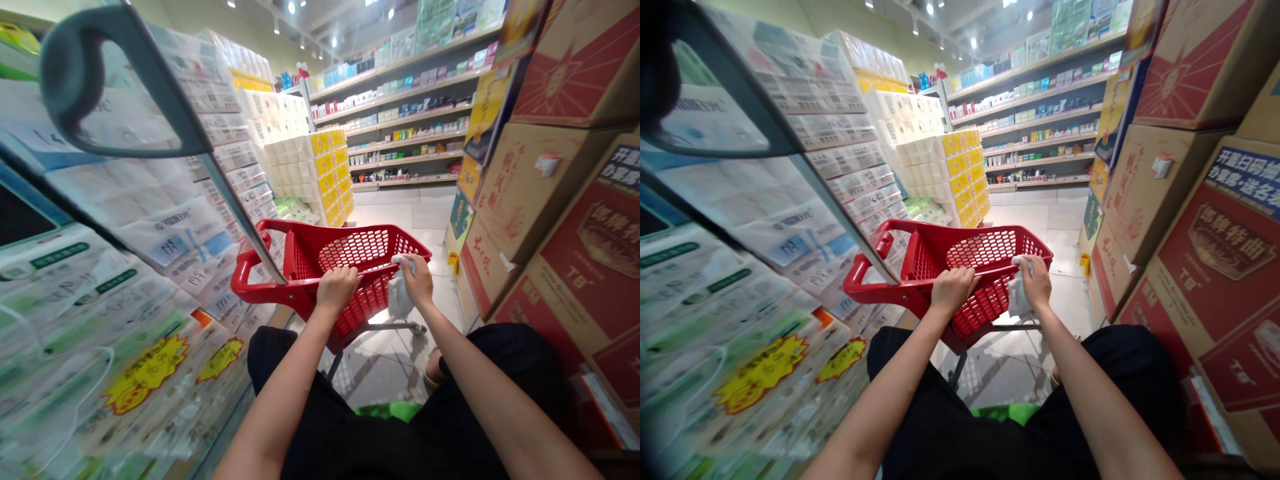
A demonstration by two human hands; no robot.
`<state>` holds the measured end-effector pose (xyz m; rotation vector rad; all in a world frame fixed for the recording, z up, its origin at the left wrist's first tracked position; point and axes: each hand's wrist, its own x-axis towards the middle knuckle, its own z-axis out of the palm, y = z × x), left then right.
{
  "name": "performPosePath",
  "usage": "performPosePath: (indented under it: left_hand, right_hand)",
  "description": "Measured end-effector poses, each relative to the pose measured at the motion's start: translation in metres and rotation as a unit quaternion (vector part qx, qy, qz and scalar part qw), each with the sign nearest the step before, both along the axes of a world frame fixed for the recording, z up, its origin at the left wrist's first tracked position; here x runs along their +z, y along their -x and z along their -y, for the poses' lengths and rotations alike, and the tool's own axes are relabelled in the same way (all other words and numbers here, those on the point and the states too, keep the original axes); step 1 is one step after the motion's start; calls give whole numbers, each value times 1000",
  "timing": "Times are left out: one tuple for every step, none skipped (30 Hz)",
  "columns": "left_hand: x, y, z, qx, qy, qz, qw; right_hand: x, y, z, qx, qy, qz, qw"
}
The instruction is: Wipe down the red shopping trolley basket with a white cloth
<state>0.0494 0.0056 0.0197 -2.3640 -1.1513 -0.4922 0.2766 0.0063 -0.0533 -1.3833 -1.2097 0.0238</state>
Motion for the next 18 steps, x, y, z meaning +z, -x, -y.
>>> performPosePath:
  left_hand:
    - [0,0,0,0,0,1,1000]
    - [1,0,0,-1,1,2,1000]
    - [1,0,1,-1,1,3,1000]
    - [1,0,1,-1,1,3,1000]
    - [0,0,2,-1,1,3,1000]
    - [0,-1,2,0,1,2,1000]
    - [0,-1,3,1,0,2,1000]
    - [-1,-2,3,1,-2,2,1000]
    - [-1,-3,3,1,-5,1,1000]
    - [-2,-3,3,0,-7,1,1000]
    - [-2,-3,3,-1,-9,1,1000]
    - [-3,-3,3,-2,-11,1,1000]
    - [-3,-3,3,-2,-12,1,1000]
    - [-4,-2,3,0,-12,1,1000]
    - [-4,-2,3,2,-12,2,1000]
    - [-4,0,3,3,-12,3,1000]
    - [-4,1,4,3,-12,4,1000]
    - [-4,2,4,-1,-12,4,1000]
  right_hand:
    - [-2,-17,-2,-20,19,-11,1000]
    - [-2,-33,-4,-33,27,-17,999]
    - [-3,-47,-5,-43,35,-22,998]
    - [-2,-57,-6,-50,40,-23,998]
    - [-1,-62,-6,-55,41,-22,997]
    - [0,-63,-6,-59,43,-20,997]
    - [1,-58,-5,-62,43,-16,997]
    - [2,-48,-4,-63,42,-12,997]
    - [4,-32,-2,-57,41,-4,998]
    - [6,-13,1,-47,38,4,998]
    - [8,8,5,-25,36,17,999]
    - [10,31,9,19,29,39,999]
    - [13,52,13,69,18,61,996]
    - [16,71,18,105,7,72,992]
    - [19,86,22,121,0,76,990]
    - [22,96,26,127,5,84,988]
    - [24,101,29,129,15,97,987]
    - [26,101,32,127,31,117,985]
